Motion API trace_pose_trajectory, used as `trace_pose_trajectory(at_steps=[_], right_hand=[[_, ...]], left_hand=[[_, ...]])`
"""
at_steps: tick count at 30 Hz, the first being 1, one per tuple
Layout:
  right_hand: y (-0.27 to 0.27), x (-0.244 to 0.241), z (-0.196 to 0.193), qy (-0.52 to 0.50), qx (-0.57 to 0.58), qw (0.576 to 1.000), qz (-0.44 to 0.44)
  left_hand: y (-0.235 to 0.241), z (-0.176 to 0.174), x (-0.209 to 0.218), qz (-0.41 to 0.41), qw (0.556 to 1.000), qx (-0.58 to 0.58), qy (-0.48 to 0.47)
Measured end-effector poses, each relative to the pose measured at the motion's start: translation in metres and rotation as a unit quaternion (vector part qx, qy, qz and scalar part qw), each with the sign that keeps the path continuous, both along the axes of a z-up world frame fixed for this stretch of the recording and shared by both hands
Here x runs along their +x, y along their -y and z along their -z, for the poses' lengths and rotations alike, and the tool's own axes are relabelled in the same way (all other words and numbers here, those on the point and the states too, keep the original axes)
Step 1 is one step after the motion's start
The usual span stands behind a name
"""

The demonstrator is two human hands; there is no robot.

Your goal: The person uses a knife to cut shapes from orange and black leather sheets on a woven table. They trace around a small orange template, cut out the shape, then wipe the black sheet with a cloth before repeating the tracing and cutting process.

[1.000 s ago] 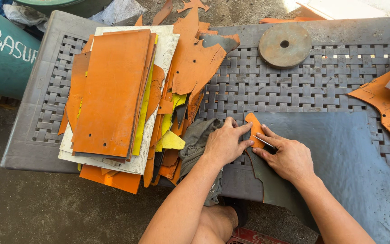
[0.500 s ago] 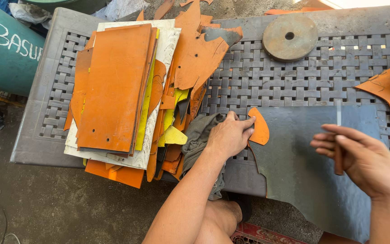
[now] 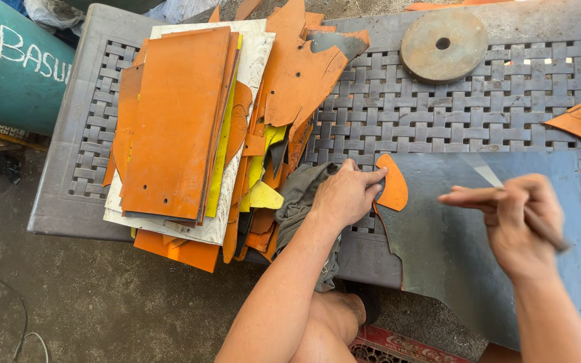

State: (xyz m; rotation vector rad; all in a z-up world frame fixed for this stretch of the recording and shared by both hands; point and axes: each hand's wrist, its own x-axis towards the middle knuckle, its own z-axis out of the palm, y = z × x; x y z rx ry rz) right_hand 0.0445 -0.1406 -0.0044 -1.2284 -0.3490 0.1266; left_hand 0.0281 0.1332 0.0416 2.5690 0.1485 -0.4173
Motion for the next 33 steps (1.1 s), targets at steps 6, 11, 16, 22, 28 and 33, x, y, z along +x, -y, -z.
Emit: trace_pose_trajectory(at_steps=[6,11,16,22,28,33], right_hand=[[-0.044,0.025,0.003,0.056,-0.193,0.979,0.019],[-0.063,0.067,0.01,-0.09,-0.24,0.967,0.009],[-0.079,0.09,0.013,-0.114,-0.228,0.965,-0.055],[-0.088,0.094,0.013,-0.124,-0.271,0.953,-0.06],[-0.089,0.095,0.013,-0.124,-0.282,0.949,-0.071],[-0.086,0.097,0.016,-0.123,-0.281,0.949,-0.077]], left_hand=[[0.009,-0.012,-0.002,0.019,0.999,0.044,0.013],[0.024,0.0,0.002,0.051,0.994,0.088,0.031],[0.037,0.01,0.005,0.097,0.974,0.176,0.107],[0.042,0.009,0.006,0.14,0.969,0.201,0.033],[0.044,0.003,0.006,0.151,0.961,0.226,0.041],[0.045,0.006,0.004,0.148,0.963,0.224,0.035]])
